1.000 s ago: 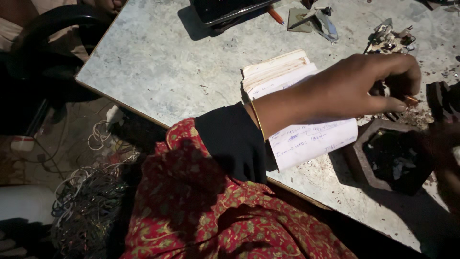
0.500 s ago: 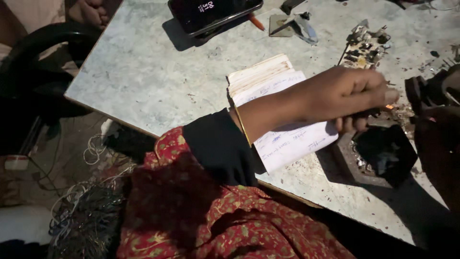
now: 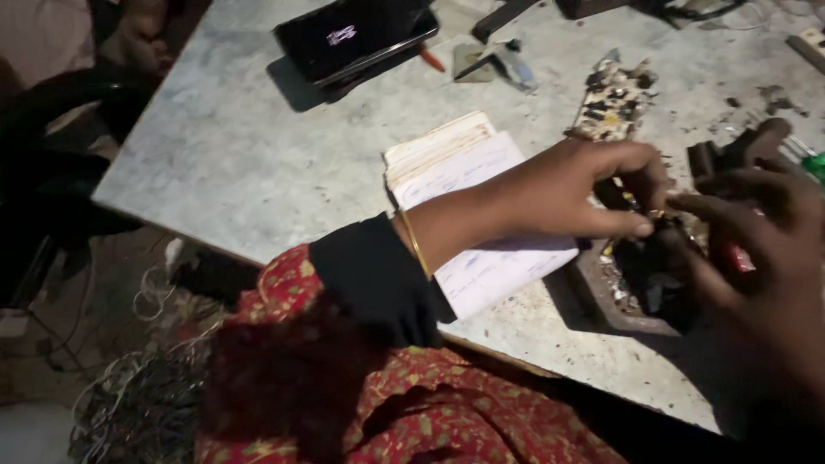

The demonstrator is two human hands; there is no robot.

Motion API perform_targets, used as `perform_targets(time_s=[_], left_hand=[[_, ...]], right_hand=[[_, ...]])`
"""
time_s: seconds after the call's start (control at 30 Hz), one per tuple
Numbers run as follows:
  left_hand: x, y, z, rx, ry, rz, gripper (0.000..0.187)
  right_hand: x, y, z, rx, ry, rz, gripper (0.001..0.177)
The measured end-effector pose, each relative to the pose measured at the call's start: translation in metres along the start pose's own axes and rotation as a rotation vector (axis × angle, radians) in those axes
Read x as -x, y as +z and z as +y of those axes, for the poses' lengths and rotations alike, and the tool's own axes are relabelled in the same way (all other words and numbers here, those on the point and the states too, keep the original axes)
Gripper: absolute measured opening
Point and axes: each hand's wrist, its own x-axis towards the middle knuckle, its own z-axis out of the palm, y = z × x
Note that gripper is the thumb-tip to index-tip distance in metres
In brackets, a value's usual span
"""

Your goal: The person uses pliers to strip the insulation from a small wire and then twists the exposed strands. The work is performed on a cluttered workbench with various tools and electronic components nearby.

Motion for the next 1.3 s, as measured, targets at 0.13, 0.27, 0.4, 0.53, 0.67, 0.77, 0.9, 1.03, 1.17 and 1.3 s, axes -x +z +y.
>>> perform_targets(time_s=[0.13,0.27,0.4,0.53,0.67,0.77,0.9,1.03,1.17,1.3], left_hand=[[0.008,0.003,0.015,0.014,-0.046,-0.038,0.02],[0.011,0.003,0.026,-0.028,-0.081,-0.03,0.025],[0.008,0.0,0.026,-0.143,-0.102,0.039,0.023],[0.008,0.001,0.023,-0.091,-0.087,0.102,0.02],[0.009,0.004,0.025,0.04,-0.169,0.156,0.025],[0.008,0.001,0.028,0.118,-0.209,0.097,0.026],[0.009,0.003,0.029,0.195,-0.339,0.087,0.027],[0.006,0.003,0.017,0.247,-0.171,0.204,0.022],[0.006,0.005,0.015,0.4,-0.133,0.204,0.02],[0.009,-0.002,0.021,0.509,-0.216,0.092,0.021]], right_hand=[[0.002,0.015,0.015,-0.111,-0.041,0.051,0.042],[0.004,0.017,0.031,0.005,-0.123,-0.01,0.04],[0.008,0.018,0.025,-0.156,-0.101,0.035,0.029],[0.003,0.017,0.018,-0.158,-0.183,0.009,0.026],[0.001,0.015,0.016,-0.131,-0.148,-0.04,0.031],[-0.003,0.01,0.021,-0.066,-0.11,-0.048,0.041],[0.003,0.007,0.016,-0.094,-0.085,0.029,0.029],[0.003,0.005,0.015,-0.108,-0.125,0.032,0.031],[0.003,0.005,0.016,-0.145,-0.139,0.009,0.022],[0.008,0.012,0.02,-0.454,0.017,0.119,0.009]])
